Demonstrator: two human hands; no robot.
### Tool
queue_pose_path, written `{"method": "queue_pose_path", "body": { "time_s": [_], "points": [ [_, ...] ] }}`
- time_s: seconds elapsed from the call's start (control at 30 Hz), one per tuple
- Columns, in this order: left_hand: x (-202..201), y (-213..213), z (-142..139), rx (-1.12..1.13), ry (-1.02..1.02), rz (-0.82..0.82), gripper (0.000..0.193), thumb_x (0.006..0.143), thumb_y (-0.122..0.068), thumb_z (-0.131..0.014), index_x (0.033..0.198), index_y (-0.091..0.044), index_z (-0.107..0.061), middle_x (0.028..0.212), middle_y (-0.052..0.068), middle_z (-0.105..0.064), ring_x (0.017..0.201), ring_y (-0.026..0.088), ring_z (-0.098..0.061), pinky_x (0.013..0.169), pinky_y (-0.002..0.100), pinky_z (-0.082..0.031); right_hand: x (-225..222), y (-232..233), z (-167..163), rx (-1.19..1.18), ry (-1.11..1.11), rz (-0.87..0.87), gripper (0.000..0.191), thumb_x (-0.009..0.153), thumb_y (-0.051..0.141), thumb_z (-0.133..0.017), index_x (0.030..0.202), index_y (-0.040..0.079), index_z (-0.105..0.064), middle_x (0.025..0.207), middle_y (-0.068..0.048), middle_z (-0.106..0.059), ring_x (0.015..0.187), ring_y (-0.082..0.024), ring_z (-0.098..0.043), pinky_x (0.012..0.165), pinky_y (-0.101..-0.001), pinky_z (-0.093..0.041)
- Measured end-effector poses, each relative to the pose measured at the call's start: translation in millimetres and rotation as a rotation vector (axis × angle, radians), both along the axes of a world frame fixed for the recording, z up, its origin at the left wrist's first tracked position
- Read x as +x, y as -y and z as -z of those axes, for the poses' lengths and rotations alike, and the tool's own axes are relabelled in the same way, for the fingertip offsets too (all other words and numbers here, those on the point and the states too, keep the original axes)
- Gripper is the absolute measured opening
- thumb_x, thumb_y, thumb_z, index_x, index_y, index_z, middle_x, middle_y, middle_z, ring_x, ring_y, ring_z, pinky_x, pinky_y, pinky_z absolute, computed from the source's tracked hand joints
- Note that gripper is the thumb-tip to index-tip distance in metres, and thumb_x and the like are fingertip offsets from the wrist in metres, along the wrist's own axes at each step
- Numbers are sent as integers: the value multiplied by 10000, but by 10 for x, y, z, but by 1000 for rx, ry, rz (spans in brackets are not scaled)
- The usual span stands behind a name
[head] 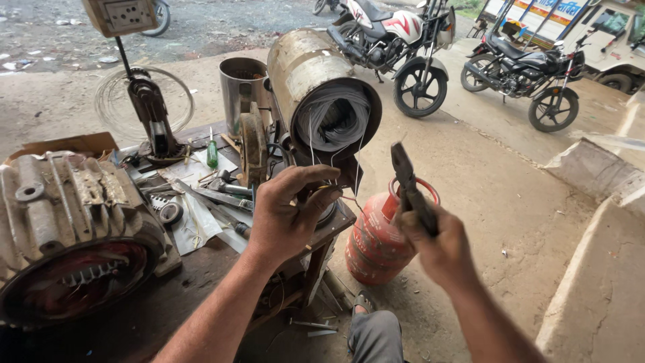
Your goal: The person strips insulation from several colored wires using a knife and pliers, then twists the exposed strands together. The work is performed at a cluttered workbench with an electric motor and gas cylinder nearby.
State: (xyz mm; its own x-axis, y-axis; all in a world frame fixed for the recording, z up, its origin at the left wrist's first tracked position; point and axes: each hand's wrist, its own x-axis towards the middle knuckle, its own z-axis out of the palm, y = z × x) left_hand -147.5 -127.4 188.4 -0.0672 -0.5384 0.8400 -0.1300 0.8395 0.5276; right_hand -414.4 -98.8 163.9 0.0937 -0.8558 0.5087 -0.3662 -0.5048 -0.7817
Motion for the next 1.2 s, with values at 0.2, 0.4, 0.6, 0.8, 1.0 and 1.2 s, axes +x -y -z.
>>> {"method": "queue_pose_path", "body": {
  "time_s": [0.2, 0.4, 0.6, 0.8, 1.0, 1.2],
  "points": [
    [38, -118, -19, 103, -24, -19, 608, 831, -75, -800, 1382, -19, -548, 950, 79, -729, 731, 120, -617, 688, 259, -525, -124, 20, 222, -116, -247, 211, 306, 985, 321, -702, 971, 15, -705, 864, -105, -636, 777, -214, -604, 718, -342, -492],
    [-133, -403, 294, -79, -81, -138, 172, 904, -33, -754, 1053, -41, -667, 921, 72, -706, 828, 106, -686, 713, 228, -543, -9, 2, 722, -360, -396, 350, 260, 955, 237, -707, 992, -14, -651, 1063, -172, -652, 924, -330, -671, 793, -418, -533],
    [-458, -752, 775, 665, -334, 401, 131, 975, -92, -689, 1014, 21, -743, 830, 18, -722, 745, 57, -616, 651, 229, -509, 211, -30, 1299, -223, -629, 143, 272, 779, 214, -761, 957, 32, -666, 1000, -166, -643, 929, -410, -660, 779, -492, -533],
    [-1008, -1063, 984, 615, -88, 513, 239, 999, -248, -731, 1016, -10, -734, 849, 86, -731, 768, 128, -702, 705, 277, -573, 932, 297, 1628, -59, -857, 146, 332, 880, 368, -763, 943, 57, -665, 959, -162, -599, 899, -400, -641, 752, -533, -508],
    [-1071, -1064, 1020, 549, -70, 497, 257, 1015, -268, -726, 977, -14, -726, 826, 70, -742, 771, 110, -730, 753, 273, -588, 1437, 497, 1517, -179, -1020, 188, 334, 872, 354, -720, 1027, 61, -678, 1303, -183, -537, 1213, -406, -493, 954, -649, -385],
    [-794, -979, 992, 580, -128, 436, 257, 1016, -261, -723, 1058, -7, -731, 876, 68, -739, 833, 102, -702, 763, 265, -578, 1265, 525, 1576, -2, -1095, 221, 352, 870, 317, -709, 1090, 45, -678, 1445, -194, -438, 1363, -394, -360, 1067, -721, -249]
  ]
}}
